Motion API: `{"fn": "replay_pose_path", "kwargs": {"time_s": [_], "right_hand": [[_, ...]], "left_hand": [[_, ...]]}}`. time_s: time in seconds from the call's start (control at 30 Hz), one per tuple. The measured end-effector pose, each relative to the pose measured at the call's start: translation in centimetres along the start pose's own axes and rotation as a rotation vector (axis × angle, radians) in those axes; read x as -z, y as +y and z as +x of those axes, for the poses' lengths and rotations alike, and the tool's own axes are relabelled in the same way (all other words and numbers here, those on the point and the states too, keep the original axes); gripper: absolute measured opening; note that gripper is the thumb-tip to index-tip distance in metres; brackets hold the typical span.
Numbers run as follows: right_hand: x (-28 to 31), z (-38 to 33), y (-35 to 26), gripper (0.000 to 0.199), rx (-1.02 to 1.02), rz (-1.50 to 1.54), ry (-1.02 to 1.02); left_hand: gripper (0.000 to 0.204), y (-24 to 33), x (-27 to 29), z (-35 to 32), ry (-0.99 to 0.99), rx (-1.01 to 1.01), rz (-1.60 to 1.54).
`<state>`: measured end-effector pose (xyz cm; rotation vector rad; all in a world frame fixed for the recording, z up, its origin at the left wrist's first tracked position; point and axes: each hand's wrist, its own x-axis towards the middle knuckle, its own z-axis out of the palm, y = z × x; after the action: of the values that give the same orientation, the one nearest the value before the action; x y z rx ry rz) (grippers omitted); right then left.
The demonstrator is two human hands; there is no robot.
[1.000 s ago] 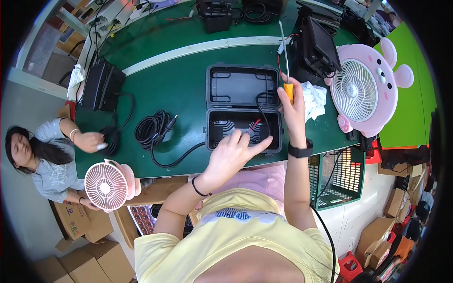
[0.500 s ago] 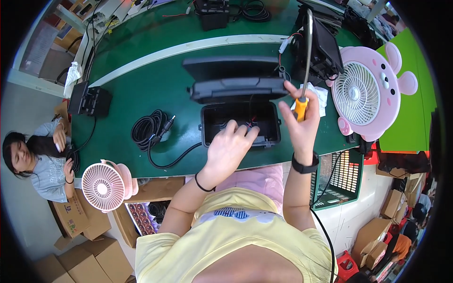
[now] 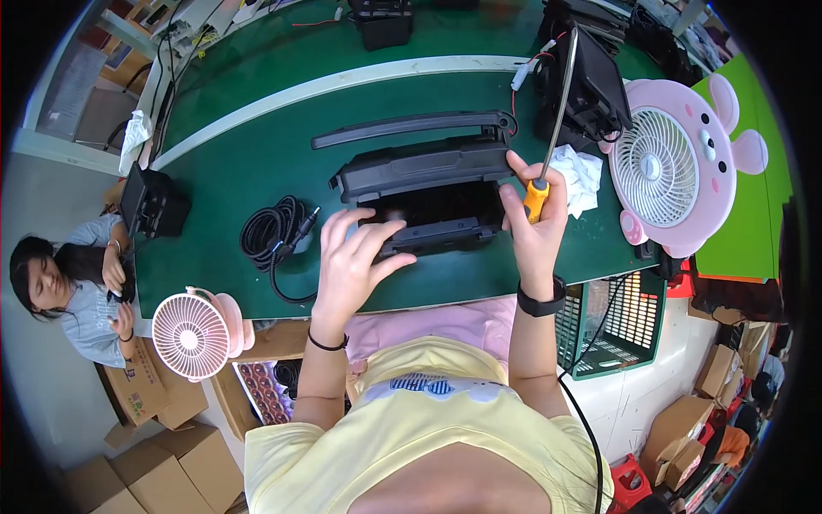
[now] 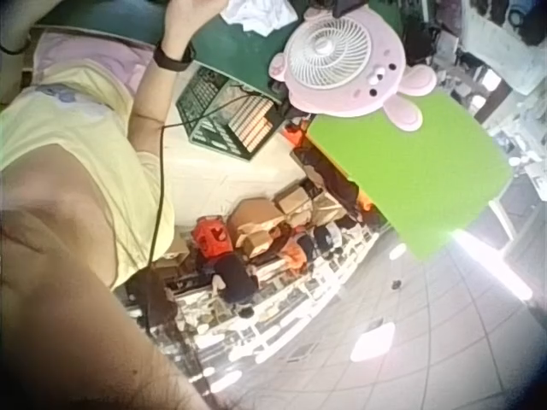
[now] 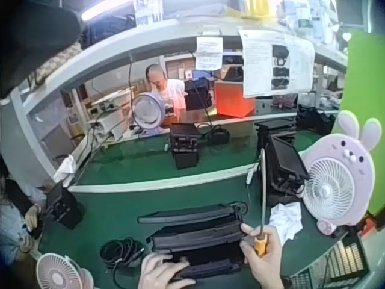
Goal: Assembling and inspecting electronic control boxes for solar panels using a screwdriver.
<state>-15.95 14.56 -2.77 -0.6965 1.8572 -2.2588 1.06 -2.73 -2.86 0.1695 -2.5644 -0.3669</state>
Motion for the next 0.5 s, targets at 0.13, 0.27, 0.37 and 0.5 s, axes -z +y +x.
{"fn": "replay_pose_path", "kwargs": {"time_s": [0.13, 0.27, 0.37, 0.5], "right_hand": [[-0.4, 0.6, -0.2, 0.025, -0.020, 0.003, -0.013], [-0.3, 0.9, 0.1, 0.023, -0.006, -0.027, -0.022], [0.1, 1.1, 0.5, 0.019, 0.023, -0.060, 0.044], [-0.1, 1.2, 0.7, 0.013, 0.063, -0.197, 0.048]], "left_hand": [[0.043, -1.2, -1.7, -0.8, 0.086, 0.035, -0.118], [0.053, -1.1, -2.9, -0.4, 0.268, 0.074, -0.255], [0.085, -0.9, -5.6, -1.5, 0.457, 0.327, -0.464], [0.086, -0.1, -7.7, -1.5, 0.656, 0.407, -0.802]]}}
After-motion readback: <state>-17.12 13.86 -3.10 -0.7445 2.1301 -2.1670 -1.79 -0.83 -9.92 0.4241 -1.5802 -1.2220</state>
